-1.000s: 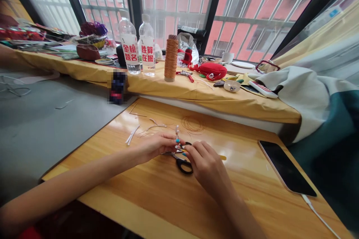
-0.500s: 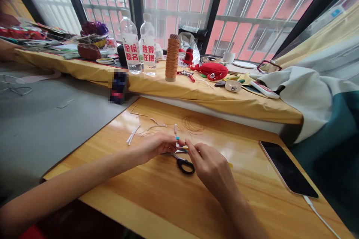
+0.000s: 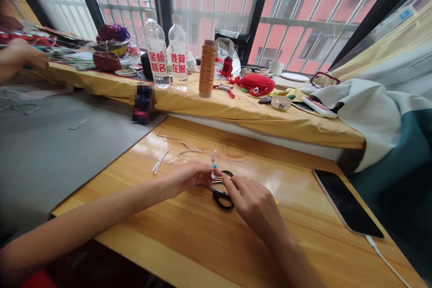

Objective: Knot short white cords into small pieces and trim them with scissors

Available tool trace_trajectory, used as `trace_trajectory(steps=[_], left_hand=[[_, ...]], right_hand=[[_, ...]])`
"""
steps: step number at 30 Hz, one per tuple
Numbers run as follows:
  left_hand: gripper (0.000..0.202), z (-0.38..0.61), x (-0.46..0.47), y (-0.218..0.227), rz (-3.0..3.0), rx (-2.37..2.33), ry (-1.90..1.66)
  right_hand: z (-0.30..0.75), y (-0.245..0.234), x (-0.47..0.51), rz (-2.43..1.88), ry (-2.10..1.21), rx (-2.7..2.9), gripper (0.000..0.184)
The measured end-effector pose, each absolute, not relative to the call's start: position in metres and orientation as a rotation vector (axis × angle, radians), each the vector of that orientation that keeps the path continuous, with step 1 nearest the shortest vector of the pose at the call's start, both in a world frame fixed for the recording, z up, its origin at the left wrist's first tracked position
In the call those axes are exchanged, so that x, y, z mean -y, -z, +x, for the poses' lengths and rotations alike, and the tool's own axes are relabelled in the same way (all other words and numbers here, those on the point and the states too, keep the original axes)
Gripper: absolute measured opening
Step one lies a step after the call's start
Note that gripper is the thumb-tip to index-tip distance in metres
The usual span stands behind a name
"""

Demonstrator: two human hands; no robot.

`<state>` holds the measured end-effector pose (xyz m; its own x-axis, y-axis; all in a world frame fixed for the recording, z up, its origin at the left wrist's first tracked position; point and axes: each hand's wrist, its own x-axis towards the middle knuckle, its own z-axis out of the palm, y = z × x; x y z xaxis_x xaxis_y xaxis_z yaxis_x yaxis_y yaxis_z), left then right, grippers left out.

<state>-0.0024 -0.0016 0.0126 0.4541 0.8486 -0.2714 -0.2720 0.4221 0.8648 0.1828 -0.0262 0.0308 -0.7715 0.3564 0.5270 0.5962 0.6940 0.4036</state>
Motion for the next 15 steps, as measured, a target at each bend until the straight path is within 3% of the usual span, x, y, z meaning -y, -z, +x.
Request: trace_trajectory(steps=[15], left_hand=[[0.021,-0.0020,0.0035,-0.0127,0.893,-0.788,-0.779]], right_hand=[[0.1791,-0.0312,0.0301,-0.674,0.923,2.510,0.027]])
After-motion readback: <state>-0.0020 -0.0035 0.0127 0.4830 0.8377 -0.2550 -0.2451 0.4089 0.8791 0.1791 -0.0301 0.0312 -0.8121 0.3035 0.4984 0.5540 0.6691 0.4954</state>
